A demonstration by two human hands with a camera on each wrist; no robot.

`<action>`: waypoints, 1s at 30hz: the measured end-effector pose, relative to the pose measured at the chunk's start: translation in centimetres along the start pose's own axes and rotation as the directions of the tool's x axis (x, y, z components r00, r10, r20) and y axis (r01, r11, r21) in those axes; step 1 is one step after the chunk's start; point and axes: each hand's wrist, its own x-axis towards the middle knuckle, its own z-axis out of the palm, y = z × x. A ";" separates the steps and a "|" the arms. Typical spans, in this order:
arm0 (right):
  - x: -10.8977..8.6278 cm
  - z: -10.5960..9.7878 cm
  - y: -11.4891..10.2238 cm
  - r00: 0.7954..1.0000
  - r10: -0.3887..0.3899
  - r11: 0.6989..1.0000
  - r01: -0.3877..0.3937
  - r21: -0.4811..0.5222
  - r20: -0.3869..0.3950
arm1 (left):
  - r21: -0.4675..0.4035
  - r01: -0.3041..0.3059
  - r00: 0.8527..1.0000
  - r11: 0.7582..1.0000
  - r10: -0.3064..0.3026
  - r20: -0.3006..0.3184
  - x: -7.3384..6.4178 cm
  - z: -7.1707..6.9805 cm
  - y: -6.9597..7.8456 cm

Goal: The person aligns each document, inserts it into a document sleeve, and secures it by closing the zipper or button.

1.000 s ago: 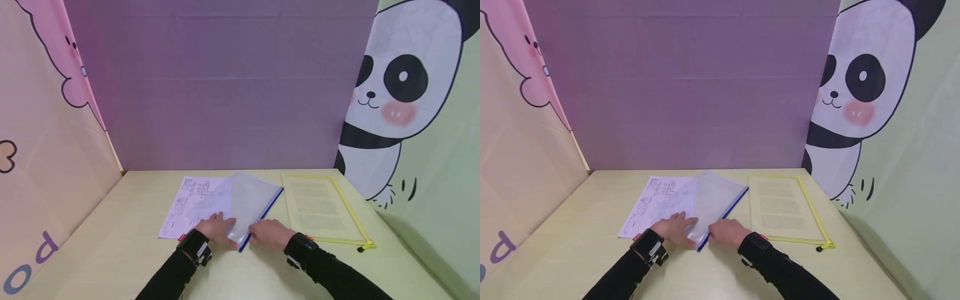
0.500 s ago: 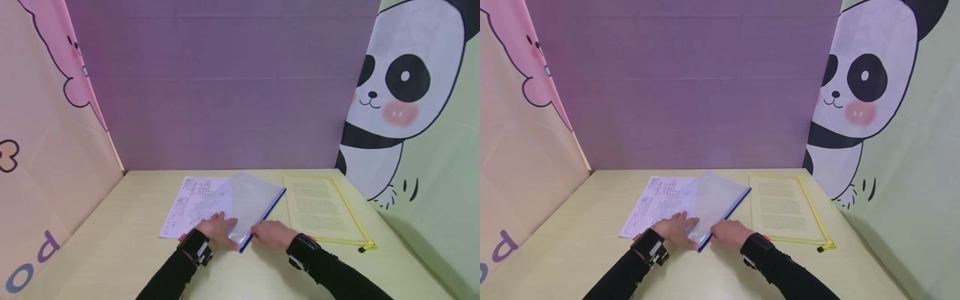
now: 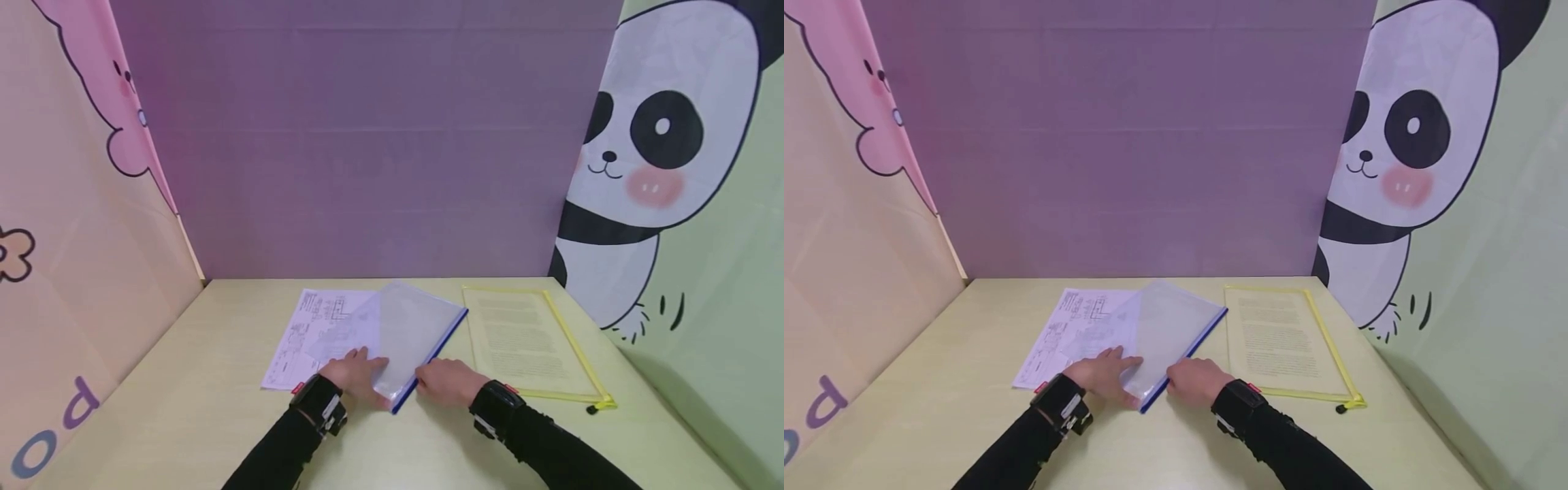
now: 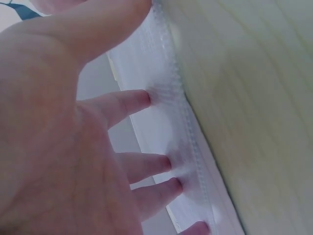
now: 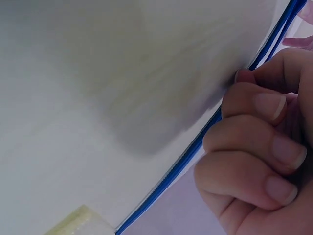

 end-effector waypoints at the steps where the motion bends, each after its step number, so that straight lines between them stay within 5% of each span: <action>1: 0.0 0.0 0.0 1.000 0.000 1.000 0.000 -0.003 -0.002 | -0.004 0.003 1.000 1.000 -0.003 0.001 0.0 0.0 0.0; 10: -0.2 -0.1 0.0 1.000 -0.011 1.000 0.011 0.005 -0.001 | 0.005 0.019 1.000 1.000 -0.019 0.018 0.6 -0.2 0.6; 17: -0.5 -0.3 -0.1 1.000 -0.024 1.000 0.024 0.012 0.000 | -0.029 -0.012 0.999 0.999 0.011 -0.031 0.6 0.2 0.6; 30: -0.7 -0.3 0.1 0.999 0.040 0.999 -0.041 0.021 0.033 | -0.001 -0.044 0.998 0.999 0.044 -0.040 0.8 0.3 0.6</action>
